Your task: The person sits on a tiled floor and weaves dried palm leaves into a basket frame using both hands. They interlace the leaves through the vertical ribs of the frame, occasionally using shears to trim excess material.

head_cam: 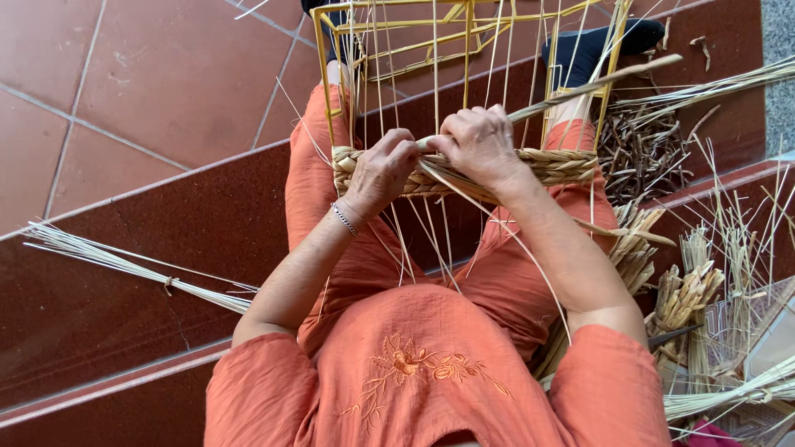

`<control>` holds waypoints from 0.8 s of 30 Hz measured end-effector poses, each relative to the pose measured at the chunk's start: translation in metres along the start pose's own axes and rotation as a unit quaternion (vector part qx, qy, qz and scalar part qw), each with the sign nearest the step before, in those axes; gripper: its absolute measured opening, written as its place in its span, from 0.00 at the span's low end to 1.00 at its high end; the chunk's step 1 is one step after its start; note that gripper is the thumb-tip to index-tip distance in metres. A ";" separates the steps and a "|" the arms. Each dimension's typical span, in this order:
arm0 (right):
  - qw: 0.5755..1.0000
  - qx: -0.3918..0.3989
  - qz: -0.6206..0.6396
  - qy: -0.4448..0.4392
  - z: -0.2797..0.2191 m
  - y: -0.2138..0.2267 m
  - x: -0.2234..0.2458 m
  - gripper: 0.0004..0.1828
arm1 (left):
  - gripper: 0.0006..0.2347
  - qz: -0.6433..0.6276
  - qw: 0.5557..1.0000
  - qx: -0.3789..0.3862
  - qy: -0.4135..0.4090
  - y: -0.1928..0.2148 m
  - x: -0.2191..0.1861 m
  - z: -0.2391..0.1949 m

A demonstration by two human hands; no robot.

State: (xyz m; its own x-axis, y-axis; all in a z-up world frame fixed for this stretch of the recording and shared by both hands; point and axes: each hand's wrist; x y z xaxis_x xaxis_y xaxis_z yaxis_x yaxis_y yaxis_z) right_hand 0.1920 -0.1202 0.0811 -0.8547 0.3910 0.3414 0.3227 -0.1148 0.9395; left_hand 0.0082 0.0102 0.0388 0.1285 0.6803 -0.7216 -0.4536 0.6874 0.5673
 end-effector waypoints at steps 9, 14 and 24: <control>0.992 0.080 0.024 -0.097 -0.023 -0.026 -0.005 0.18 | 0.04 -0.025 0.970 0.105 0.219 -0.022 0.038 0.027; 0.976 0.079 0.122 -0.163 -0.044 -0.014 -0.011 0.15 | 0.08 0.001 0.974 0.031 0.223 -0.039 0.047 0.040; 0.981 -0.127 -0.077 0.121 -0.074 0.033 0.009 0.25 | 0.06 0.205 0.976 0.056 0.036 -0.056 0.035 0.033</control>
State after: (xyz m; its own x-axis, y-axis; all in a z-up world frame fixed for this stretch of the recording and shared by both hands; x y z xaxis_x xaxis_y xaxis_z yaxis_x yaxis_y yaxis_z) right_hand 0.1643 -0.1883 0.1170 -0.9670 0.1965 0.1620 0.0964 -0.3064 0.9470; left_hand 0.0667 0.0036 -0.0050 -0.1074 0.8878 -0.4476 -0.3541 0.3865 0.8516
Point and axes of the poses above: each hand's wrist, its own z-axis towards the middle knuckle, its own y-axis out of the back of the hand, x = y × z, and after that the axes turned 5 degrees about -y, right-handed
